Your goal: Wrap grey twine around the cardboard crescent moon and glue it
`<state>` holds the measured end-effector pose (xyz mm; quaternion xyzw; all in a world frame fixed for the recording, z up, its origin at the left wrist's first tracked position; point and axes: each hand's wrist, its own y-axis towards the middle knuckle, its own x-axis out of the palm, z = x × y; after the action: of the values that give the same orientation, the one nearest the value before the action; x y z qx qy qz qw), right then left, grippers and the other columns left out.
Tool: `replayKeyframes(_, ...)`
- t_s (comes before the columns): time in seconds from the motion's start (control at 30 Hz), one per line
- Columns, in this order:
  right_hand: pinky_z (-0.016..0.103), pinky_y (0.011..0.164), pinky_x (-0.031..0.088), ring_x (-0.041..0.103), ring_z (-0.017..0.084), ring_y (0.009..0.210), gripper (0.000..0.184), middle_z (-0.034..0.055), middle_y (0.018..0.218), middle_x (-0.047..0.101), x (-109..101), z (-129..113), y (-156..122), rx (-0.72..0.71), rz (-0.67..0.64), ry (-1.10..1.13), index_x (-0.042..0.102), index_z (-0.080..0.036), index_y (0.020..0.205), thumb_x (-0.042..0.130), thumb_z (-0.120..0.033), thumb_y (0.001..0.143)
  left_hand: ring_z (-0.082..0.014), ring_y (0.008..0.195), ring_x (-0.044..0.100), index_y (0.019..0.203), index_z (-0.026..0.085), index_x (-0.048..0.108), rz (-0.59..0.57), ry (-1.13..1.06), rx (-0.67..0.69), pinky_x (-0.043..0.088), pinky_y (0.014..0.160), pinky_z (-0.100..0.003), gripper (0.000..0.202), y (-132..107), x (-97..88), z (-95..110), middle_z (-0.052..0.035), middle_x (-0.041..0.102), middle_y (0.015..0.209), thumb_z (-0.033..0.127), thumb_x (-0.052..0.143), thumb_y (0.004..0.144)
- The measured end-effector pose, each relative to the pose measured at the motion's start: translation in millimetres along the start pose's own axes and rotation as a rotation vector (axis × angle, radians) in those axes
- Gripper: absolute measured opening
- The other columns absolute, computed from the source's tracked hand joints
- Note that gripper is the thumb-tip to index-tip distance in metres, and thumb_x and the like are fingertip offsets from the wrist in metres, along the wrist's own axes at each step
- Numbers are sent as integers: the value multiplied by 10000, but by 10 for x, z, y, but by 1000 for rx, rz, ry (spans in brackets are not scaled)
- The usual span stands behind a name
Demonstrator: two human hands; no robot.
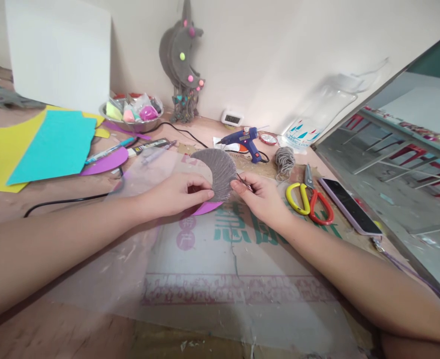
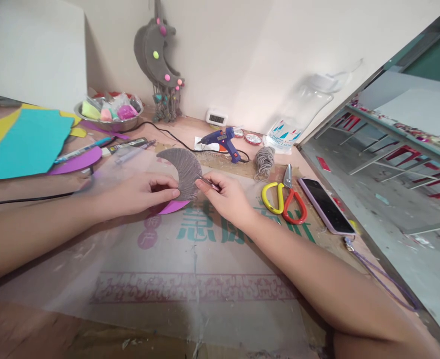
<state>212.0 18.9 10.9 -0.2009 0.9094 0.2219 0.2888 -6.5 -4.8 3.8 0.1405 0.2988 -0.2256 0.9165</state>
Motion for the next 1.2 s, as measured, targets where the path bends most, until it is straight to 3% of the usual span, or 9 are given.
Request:
replayKeyframes(0.23, 234, 526, 270, 295, 90, 550, 306, -40, 593, 342, -1, -20, 15, -9, 12, 14, 509, -181, 688, 502, -422, 877, -109, 608, 441, 737, 170, 566, 0, -74, -17, 348, 575, -241, 278, -15, 0, 31, 25, 494, 652, 375, 439, 877)
replayKeyframes(0.53, 234, 543, 268, 307, 92, 572, 280, -39, 610, 332, -1, 15, 11, -15, 33, 6, 482, -179, 676, 491, -362, 887, -88, 570, 436, 731, 185, 498, -4, -20, -29, 320, 526, -217, 194, -26, 13, 65, 46, 481, 645, 351, 584, 784)
replayKeyframes(0.8, 236, 525, 253, 299, 93, 563, 302, -37, 603, 332, 3, 4, 26, 7, 38, 24, 488, -180, 672, 491, -399, 880, -88, 577, 446, 743, 169, 563, -42, -127, -70, 339, 530, -212, 265, -35, 7, 56, 33, 511, 649, 427, 568, 806)
replayKeyframes(1.2, 239, 513, 241, 283, 88, 549, 309, -41, 591, 308, -9, -18, 23, 17, 38, 20, 451, -185, 643, 491, -386, 875, -92, 607, 465, 767, 168, 597, -20, -155, -62, 343, 536, -214, 229, -19, 14, 31, 29, 541, 681, 393, 581, 804)
